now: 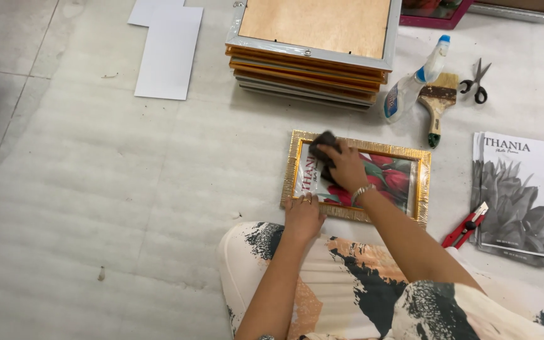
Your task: Cleaning and polishing the glass of a framed artwork using a brush and a cloth
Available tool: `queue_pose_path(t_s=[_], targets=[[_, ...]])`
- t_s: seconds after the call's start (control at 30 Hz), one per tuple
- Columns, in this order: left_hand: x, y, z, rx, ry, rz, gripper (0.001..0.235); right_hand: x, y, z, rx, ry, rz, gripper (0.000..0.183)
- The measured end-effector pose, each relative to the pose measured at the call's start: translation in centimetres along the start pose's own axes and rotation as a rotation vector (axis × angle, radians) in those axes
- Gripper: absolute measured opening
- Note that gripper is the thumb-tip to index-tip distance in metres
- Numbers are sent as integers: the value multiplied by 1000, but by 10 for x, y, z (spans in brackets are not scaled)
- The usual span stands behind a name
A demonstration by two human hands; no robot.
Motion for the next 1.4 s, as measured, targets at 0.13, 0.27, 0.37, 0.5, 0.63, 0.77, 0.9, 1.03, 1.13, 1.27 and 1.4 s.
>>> queue_pose_path(t_s=[0.13,0.27,0.37,0.5,0.63,0.77,0.9,1.03,1.13,1.27,1.4], targets=[[-12,-8,-22,-30,94,5,50,73,-25,4,-15,-195,53,74],[-8,-6,-18,-28,76,3,48,112,-22,22,17,-285,111,78],[-1,-3,-2,-34,66,2,46,81,19,25,213,-32,155,82],[-7,-6,-16,-30,82,12,44,45,73,19,252,178,54,87],[-20,-16,-26,-41,155,22,38,61,69,7,103,207,-141,84],[-27,-20,-34,-79,207,28,32,133,39,0,37,-27,-106,93],[-26,-18,-26,-60,252,20,29,163,59,9,133,-89,-74,87],[-24,-19,-23,-49,271,22,29,125,100,22,200,168,-9,92],[-24,-19,-17,-6,240,37,32,93,132,38,195,263,-160,85],[-20,-16,-9,-11,217,56,33,88,147,36,108,223,-356,74],[-22,-17,-9,-29,221,47,31,151,130,19,145,83,-368,73]])
Point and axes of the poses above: each hand's wrist, its own x-axis away from the middle knuckle, its own z-axis out of the back of the hand, y = z × x, the point moved 5 cm from there along -x, towards the middle knuckle, and after that the axes turned 4 degrees about -x, right-handed, at the moved point
